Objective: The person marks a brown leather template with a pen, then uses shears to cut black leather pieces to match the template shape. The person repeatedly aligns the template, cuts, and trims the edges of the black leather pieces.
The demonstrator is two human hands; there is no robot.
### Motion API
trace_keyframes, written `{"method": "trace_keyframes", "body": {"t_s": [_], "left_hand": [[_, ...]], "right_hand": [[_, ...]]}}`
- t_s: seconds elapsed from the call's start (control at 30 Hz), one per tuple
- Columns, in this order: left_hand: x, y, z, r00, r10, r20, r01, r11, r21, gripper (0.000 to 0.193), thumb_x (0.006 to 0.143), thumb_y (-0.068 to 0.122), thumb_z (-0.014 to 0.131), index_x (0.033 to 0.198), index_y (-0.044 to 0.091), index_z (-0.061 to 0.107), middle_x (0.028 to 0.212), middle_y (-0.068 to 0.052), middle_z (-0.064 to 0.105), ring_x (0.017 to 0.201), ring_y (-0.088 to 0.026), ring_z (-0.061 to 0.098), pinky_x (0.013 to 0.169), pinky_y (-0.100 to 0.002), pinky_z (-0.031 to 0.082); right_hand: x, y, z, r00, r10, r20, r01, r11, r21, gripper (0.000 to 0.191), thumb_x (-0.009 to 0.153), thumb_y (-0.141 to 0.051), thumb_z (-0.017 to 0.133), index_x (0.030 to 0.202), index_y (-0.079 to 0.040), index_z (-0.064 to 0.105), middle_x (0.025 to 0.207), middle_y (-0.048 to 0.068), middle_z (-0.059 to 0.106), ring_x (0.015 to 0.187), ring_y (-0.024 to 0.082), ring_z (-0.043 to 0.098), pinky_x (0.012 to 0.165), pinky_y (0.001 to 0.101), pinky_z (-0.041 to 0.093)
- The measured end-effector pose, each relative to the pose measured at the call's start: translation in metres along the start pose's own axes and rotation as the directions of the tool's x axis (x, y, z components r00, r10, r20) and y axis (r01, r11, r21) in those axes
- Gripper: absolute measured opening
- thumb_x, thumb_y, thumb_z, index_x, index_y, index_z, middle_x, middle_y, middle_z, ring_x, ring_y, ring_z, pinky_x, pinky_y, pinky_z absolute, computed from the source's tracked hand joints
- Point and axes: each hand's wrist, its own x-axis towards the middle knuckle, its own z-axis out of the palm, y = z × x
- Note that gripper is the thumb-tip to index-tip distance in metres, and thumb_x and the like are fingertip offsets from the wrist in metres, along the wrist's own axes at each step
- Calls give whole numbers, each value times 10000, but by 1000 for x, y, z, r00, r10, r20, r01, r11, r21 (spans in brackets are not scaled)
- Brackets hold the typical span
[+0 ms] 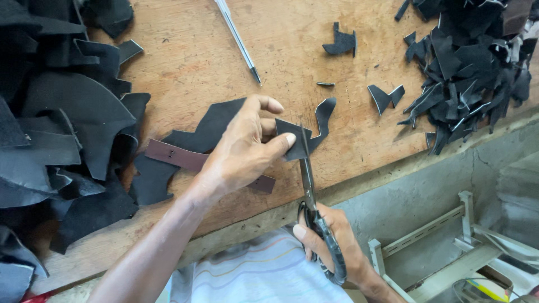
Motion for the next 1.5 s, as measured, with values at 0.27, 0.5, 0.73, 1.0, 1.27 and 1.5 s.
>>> {"method": "trace_keyframes", "body": {"t_s": [0.27, 0.5, 0.73, 1.0, 1.27, 1.5], "left_hand": [[6, -12, 5, 999, 5, 54, 2, 991, -135, 441, 929, 19, 646, 1272, 16, 368, 942, -81, 751, 830, -78, 677, 674, -230, 543], [9, -16, 10, 997, -49, 62, 61, 975, -213, 402, 914, 24, 701, 1235, 9, 461, 872, -94, 730, 739, -92, 651, 594, -241, 522], [-1, -5, 6, 998, 13, 62, 0, 979, -204, 177, 925, 85, 744, 1068, -18, 742, 865, 1, 720, 727, -41, 590, 636, -201, 495], [-2, 6, 8, 988, -150, 37, 151, 988, -30, 191, 928, 210, 702, 1027, 63, 771, 753, 31, 713, 604, -20, 589, 526, -207, 548], [-2, 6, 6, 986, -159, 49, 159, 987, 5, 231, 944, 236, 678, 997, 33, 773, 727, 12, 708, 609, -29, 612, 537, -210, 553], [-4, 7, 5, 984, -172, 37, 172, 985, 2, 218, 945, 217, 673, 980, 23, 767, 720, 0, 710, 606, -41, 621, 533, -222, 555]], "right_hand": [[3, -1, -2, 998, -20, -53, 12, 990, -143, 228, 919, -160, 682, 754, -50, 570, 512, 1, 562, 421, 83, 554, 401, 252, 450], [1, 11, 4, 983, -145, -113, 127, 980, -153, 263, 923, -94, 699, 708, -47, 555, 490, -5, 549, 385, 76, 567, 369, 248, 439], [-7, -2, -8, 997, -71, -12, 71, 996, 44, 251, 907, -244, 706, 873, -32, 576, 681, 31, 581, 596, 118, 659, 532, 286, 566], [-10, -20, -14, 995, -96, 39, 101, 981, -168, 442, 914, -448, 674, 889, -26, 546, 699, 34, 541, 628, 132, 597, 571, 304, 521], [-2, -28, -9, 996, -90, -3, 86, 961, -264, 381, 902, -407, 687, 868, -43, 579, 659, 22, 532, 608, 128, 501, 544, 313, 448], [1, -31, -5, 997, -66, -39, 50, 945, -323, 353, 883, -375, 705, 834, -49, 580, 609, 21, 509, 551, 129, 489, 505, 310, 440]]}}
